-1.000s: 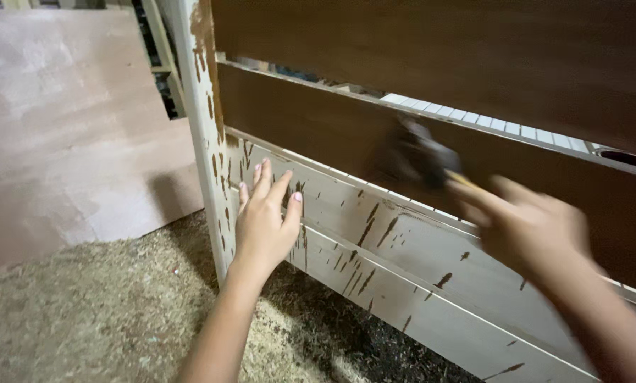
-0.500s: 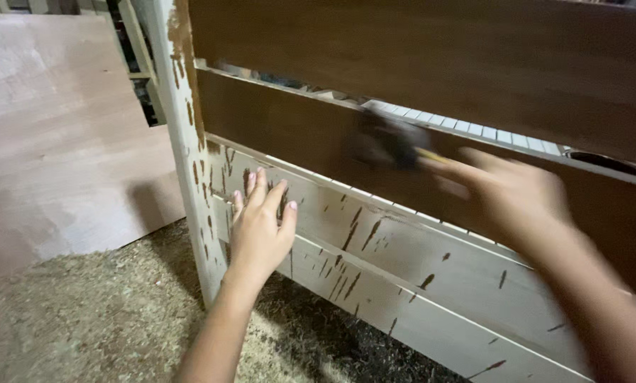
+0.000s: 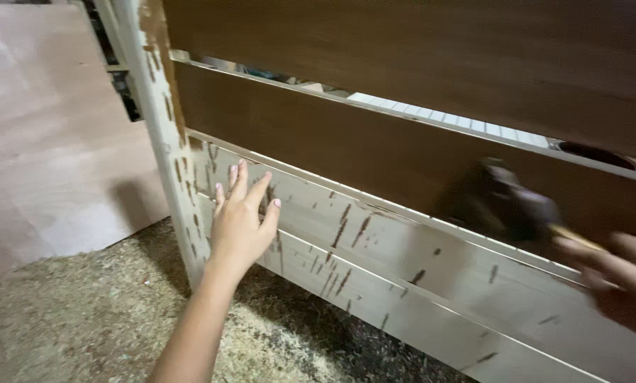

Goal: The person applies brown wood stain to the white wooden slats of a furniture frame using a wide brush, working across the rails and sides. They briefly dip the brush into a stain can on the slatted top, then continue brushing the remaining unstained areas of the frame.

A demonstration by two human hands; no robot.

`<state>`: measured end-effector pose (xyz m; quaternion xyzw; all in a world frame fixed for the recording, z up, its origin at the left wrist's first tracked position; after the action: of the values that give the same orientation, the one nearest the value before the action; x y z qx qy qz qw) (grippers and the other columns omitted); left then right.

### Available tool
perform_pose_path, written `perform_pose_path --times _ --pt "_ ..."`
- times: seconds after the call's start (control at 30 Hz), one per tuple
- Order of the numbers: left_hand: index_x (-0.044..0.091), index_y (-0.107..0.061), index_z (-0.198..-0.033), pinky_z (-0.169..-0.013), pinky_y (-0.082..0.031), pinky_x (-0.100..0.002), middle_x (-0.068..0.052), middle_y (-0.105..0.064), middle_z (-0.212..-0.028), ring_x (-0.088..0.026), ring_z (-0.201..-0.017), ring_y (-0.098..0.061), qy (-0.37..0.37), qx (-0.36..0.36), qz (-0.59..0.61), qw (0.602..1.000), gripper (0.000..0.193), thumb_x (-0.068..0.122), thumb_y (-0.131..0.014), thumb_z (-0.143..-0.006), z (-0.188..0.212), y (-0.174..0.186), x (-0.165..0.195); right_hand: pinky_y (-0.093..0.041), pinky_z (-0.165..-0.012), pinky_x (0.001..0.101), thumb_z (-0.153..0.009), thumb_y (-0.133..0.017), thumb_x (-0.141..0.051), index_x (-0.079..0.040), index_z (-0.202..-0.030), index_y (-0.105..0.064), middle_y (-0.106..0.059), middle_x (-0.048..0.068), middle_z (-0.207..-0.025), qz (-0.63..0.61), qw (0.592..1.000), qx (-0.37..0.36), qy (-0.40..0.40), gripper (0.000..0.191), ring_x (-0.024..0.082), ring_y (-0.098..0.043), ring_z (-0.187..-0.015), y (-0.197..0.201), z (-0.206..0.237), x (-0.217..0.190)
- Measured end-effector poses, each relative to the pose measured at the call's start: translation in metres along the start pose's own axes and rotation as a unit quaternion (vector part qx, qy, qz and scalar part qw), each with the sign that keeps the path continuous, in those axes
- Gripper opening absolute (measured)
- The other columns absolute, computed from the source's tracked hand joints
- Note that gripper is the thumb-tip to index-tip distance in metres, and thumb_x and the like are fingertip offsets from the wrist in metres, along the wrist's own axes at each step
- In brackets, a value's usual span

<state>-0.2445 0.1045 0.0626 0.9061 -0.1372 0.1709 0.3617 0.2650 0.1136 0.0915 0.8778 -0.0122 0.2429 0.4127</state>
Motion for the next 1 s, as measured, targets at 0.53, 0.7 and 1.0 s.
perform_pose_path --times 0.53,0.7,1.0 --pt "0.018 -0.035 -0.155 -0.123 -0.004 -0.052 -0.015 -0.008 -0.169 -0.032 -0.155 -0.009 0.132 0.002 -0.014 0.991 0.063 0.036 -0.055 -0.098 0.005 0.051 -0.054 -0.058 -0.053 0.0472 -0.08 -0.067 -0.009 -0.012 -0.094 -0.07 -0.068 0.02 -0.087 -0.237 0.949 0.125 0.169 0.015 0.035 -0.073 -0.071 0.132 -0.289 -0.423" --pt "0.015 -0.033 -0.156 -0.124 0.001 -0.049 -0.016 -0.003 -0.169 -0.03 -0.155 -0.004 0.115 -0.024 -0.023 0.993 0.063 0.035 -0.053 -0.1 0.001 0.043 -0.04 -0.059 -0.056 0.0483 -0.08 -0.069 -0.013 -0.01 -0.094 -0.069 -0.069 0.021 -0.089 -0.269 0.936 0.143 0.175 0.014 0.038 -0.072 -0.074 0.151 -0.299 -0.446" --pt "0.013 -0.037 -0.154 -0.125 0.001 -0.047 -0.013 -0.003 -0.169 -0.027 -0.156 -0.005 0.162 -0.032 -0.003 0.986 0.061 0.035 -0.053 -0.099 0.004 0.041 -0.074 -0.055 -0.039 0.0329 -0.102 -0.053 -0.02 -0.035 -0.132 -0.066 -0.068 0.007 -0.085 -0.132 0.987 0.032 0.089 0.036 0.017 -0.066 -0.055 0.09 -0.21 -0.29"
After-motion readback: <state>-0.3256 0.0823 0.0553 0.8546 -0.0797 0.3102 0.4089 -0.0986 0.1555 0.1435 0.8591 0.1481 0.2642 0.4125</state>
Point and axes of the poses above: each hand's wrist, its own z-axis away from the middle knuckle, its own y-axis out of the back of the hand, x = y × z, the point moved 10 cm from there along -z, towards the middle knuckle
